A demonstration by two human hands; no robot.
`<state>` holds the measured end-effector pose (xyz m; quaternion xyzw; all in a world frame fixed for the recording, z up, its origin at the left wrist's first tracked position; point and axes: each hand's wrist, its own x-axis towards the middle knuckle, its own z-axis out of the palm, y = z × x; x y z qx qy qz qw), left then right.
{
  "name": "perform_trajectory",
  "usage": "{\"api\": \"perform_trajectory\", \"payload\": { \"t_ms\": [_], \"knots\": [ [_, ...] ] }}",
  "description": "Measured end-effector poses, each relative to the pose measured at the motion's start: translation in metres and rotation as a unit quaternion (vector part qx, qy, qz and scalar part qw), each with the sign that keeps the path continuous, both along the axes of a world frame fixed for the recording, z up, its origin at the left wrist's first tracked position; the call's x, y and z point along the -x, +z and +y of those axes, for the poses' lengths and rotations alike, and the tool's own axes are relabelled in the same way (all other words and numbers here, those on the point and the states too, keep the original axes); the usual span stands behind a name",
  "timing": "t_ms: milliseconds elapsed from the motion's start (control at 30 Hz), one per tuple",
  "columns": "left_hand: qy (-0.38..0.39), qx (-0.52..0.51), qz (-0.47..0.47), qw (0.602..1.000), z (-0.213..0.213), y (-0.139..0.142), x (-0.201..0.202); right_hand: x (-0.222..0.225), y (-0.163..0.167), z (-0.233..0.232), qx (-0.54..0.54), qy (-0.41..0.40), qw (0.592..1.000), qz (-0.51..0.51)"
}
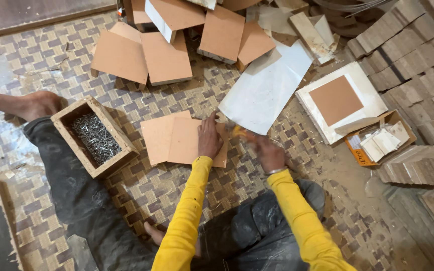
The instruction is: The person sits on the floor and assembles small wooden boxes by nailing thin boards together. They pick up nails from a nearby container, position them on the boards, and use a hammer to drive them in. Completed boxes are set aside while new ones are started.
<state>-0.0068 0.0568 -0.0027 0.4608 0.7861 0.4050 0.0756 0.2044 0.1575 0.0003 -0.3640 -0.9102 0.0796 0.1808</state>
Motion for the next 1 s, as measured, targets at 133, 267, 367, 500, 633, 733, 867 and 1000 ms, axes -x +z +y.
{"api": "perform_trajectory", "payload": {
  "t_ms": [133, 267, 367, 500, 633, 733, 867, 1000],
  "knots": [
    [0.002, 0.019, 0.000, 1.000, 0.000, 0.005, -0.001, -0.001, 0.007, 0.011, -0.018, 0.014, 1.000, -0.007],
    [0.006, 0.030, 0.002, 1.000, 0.000, 0.008, 0.000, 0.012, 0.006, 0.008, 0.066, -0.042, 0.957, 0.281],
    [0.009, 0.013, 0.016, 1.000, 0.002, 0.009, 0.001, 0.013, 0.009, 0.004, 0.038, -0.030, 0.989, 0.142],
    [0.017, -0.007, 0.060, 0.998, 0.005, 0.011, -0.001, 0.004, 0.023, 0.014, -0.016, 0.038, 0.995, -0.091],
    [0.008, -0.001, 0.023, 1.000, 0.001, 0.011, -0.002, 0.019, 0.019, 0.014, 0.034, -0.045, 0.949, 0.312],
    [0.016, 0.002, 0.016, 1.000, 0.000, 0.015, -0.001, 0.023, 0.017, 0.006, -0.021, -0.060, 0.983, 0.172],
    [0.005, 0.019, 0.000, 1.000, 0.004, 0.024, 0.002, 0.011, 0.022, 0.004, -0.027, 0.061, 0.996, -0.066],
    [0.002, 0.007, 0.019, 1.000, 0.002, 0.028, 0.002, 0.017, 0.029, 0.000, -0.013, 0.014, 0.993, 0.120]
  ]
}}
